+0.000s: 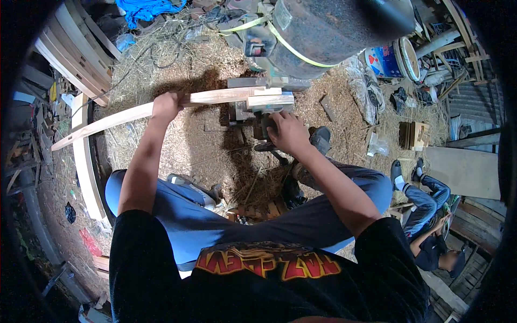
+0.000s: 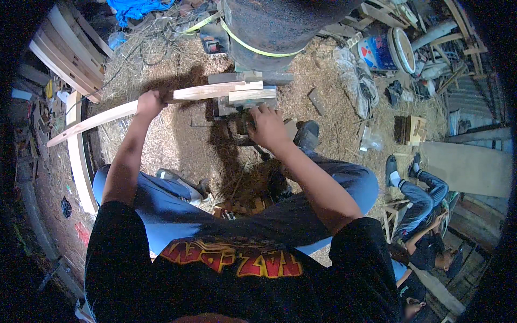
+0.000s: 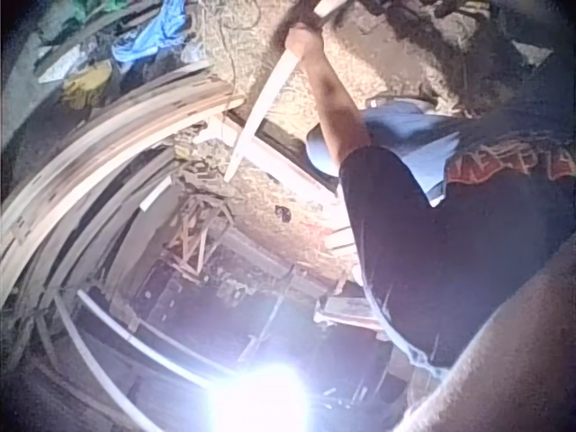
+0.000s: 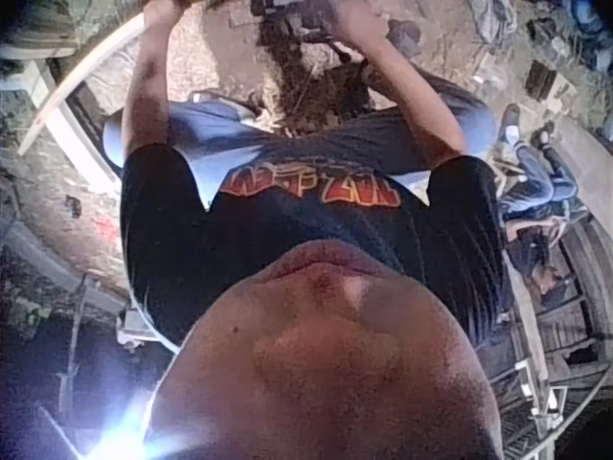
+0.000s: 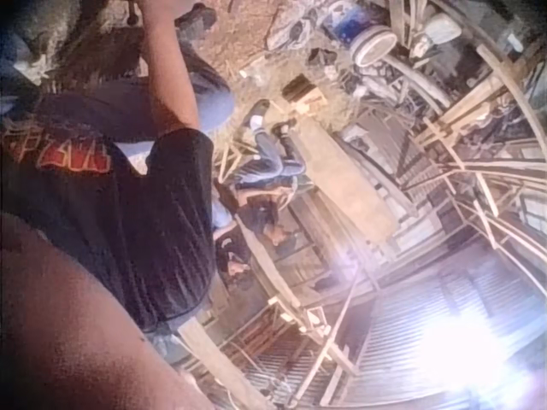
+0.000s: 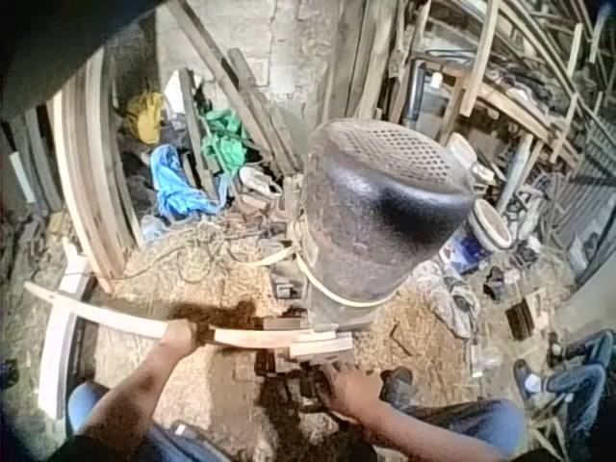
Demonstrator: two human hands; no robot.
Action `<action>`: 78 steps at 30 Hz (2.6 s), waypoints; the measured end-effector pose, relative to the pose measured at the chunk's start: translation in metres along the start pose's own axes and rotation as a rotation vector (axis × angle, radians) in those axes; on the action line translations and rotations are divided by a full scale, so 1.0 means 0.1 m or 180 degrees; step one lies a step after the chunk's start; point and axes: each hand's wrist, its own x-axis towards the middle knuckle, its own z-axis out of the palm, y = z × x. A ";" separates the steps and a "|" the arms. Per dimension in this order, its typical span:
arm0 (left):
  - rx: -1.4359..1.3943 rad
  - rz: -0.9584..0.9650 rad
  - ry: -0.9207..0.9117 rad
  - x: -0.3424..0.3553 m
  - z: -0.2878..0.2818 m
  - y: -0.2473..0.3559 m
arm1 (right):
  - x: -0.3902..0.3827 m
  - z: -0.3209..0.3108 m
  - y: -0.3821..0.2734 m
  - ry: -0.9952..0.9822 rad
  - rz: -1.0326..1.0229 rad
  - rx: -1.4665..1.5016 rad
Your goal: The person uses a router to cut a groove into a piece of wood while sitting on the floor. They then mark the wood with a pencil and continue to route the channel.
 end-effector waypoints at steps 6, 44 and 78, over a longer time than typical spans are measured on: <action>0.0232 0.0053 0.0138 0.03 0.09 0.00 | 0.00 0.03 0.03 -0.0117 0.0008 -0.0093; 0.0279 -0.0172 0.0685 -0.15 0.07 0.11 | -0.12 0.09 -0.07 0.0087 0.0487 0.0048; -0.0478 -0.1025 0.0738 -0.32 0.34 0.00 | -0.08 -0.38 -0.15 -0.1051 0.1285 0.0771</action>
